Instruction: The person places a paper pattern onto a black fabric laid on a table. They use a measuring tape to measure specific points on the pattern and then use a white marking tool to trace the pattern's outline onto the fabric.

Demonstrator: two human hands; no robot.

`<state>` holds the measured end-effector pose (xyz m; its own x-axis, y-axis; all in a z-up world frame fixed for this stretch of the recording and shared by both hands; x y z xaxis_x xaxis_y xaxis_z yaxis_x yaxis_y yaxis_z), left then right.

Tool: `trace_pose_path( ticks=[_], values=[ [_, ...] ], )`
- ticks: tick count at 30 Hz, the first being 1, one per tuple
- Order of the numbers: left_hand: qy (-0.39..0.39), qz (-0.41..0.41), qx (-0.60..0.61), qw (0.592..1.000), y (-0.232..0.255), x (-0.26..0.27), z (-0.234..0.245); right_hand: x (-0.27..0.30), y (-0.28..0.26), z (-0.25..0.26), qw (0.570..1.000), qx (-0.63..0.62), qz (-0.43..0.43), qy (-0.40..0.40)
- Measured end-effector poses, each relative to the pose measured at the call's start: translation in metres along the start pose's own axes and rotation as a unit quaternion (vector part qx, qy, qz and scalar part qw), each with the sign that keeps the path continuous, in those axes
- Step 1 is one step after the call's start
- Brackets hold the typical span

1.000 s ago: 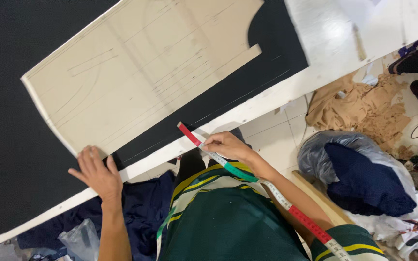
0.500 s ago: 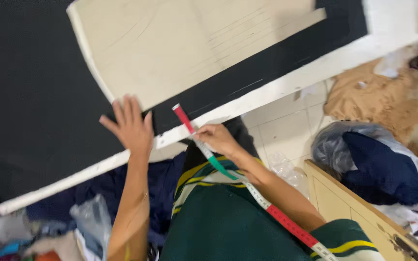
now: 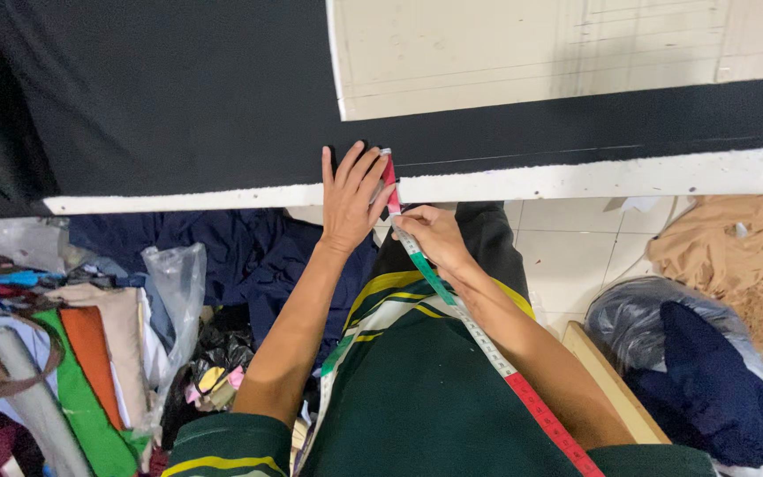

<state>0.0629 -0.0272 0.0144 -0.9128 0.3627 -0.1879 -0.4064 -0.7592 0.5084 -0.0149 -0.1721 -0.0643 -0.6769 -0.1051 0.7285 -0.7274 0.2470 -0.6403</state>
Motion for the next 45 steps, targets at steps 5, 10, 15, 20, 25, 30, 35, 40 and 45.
trace_pose_path(
  ticks=[5,10,15,20,25,30,35,40,45],
  values=[
    [-0.008,-0.012,-0.028,1.0,-0.018,0.002,0.006,-0.01,0.005,-0.024,1.0,0.003,0.026,-0.014],
    [0.002,0.011,-0.023,1.0,-0.029,0.002,0.014,-0.006,-0.012,-0.035,0.999,0.041,0.025,-0.024],
    [-0.003,0.022,-0.028,0.999,-0.035,0.005,0.014,0.001,-0.035,-0.036,0.949,0.314,0.025,-0.003],
    [-0.016,0.035,-0.038,0.999,-0.041,0.004,0.013,0.017,-0.074,-0.017,0.919,0.39,0.055,0.031],
    [-0.043,0.036,-0.032,0.998,-0.049,0.003,0.014,0.021,-0.11,0.013,0.959,0.274,0.056,0.038],
    [-0.054,0.04,-0.038,0.997,-0.057,0.002,0.009,0.008,-0.14,0.028,0.971,0.206,0.113,0.04],
    [-0.058,0.034,-0.054,0.996,-0.059,0.006,0.007,0.002,-0.166,0.017,0.968,0.198,0.153,0.022],
    [-0.061,0.044,-0.065,0.995,-0.062,0.004,0.003,-0.009,-0.173,0.004,0.949,0.275,0.153,0.034],
    [-0.067,0.041,-0.052,0.996,-0.063,0.004,0.005,-0.019,-0.185,-0.013,0.94,0.278,0.199,0.015]
  ],
)
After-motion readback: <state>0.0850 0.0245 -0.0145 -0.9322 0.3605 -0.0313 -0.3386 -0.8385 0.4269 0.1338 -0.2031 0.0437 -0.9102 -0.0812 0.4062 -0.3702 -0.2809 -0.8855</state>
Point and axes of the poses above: each hand's wrist, its own x-axis away from the middle knuckle, its own z-axis out of the back of the hand, y = z × x, the point moved 7 cm from there along -x, towards the middle knuckle, and after that the axes turned 2 degrees about z, right-handed, at the moved point
